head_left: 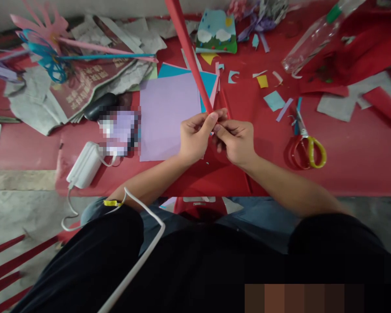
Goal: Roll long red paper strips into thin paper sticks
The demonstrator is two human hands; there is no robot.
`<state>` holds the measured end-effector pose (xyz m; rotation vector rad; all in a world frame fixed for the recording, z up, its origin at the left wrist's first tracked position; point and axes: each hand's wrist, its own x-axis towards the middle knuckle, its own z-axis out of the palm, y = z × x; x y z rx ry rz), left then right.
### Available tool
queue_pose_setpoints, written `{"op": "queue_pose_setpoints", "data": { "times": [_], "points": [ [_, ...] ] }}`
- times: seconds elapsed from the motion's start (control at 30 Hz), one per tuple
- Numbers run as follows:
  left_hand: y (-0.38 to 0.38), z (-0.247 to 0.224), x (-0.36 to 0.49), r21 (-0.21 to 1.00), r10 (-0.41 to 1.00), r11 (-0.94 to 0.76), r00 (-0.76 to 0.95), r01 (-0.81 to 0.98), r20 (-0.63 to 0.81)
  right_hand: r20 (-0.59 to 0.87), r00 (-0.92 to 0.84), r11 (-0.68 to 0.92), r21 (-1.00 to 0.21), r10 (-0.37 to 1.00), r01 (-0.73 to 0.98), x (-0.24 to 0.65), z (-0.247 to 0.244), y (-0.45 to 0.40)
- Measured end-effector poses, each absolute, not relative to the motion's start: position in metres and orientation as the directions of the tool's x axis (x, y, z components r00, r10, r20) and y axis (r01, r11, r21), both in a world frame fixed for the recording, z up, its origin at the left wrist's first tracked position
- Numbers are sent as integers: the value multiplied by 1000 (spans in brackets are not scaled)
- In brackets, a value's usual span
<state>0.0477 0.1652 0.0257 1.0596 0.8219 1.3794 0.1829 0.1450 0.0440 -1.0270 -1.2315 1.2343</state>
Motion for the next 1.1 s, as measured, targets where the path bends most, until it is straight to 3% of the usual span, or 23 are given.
{"op": "queue_pose_setpoints", "data": {
  "times": [0.37, 0.8, 1.1],
  "points": [
    [174, 42, 39, 928, 988, -141, 3, -344, 151, -48, -123, -76, -968, 991, -240, 177, 38, 139],
    [185, 29, 37, 910, 966, -248, -14, -332, 258, -52, -128, -74, -982, 990, -175, 173, 45, 139],
    [194, 26, 37, 895, 973, -231, -91, -380, 212, -69, -165, -94, -985, 984, -147, 167, 45, 135]
  ]
}}
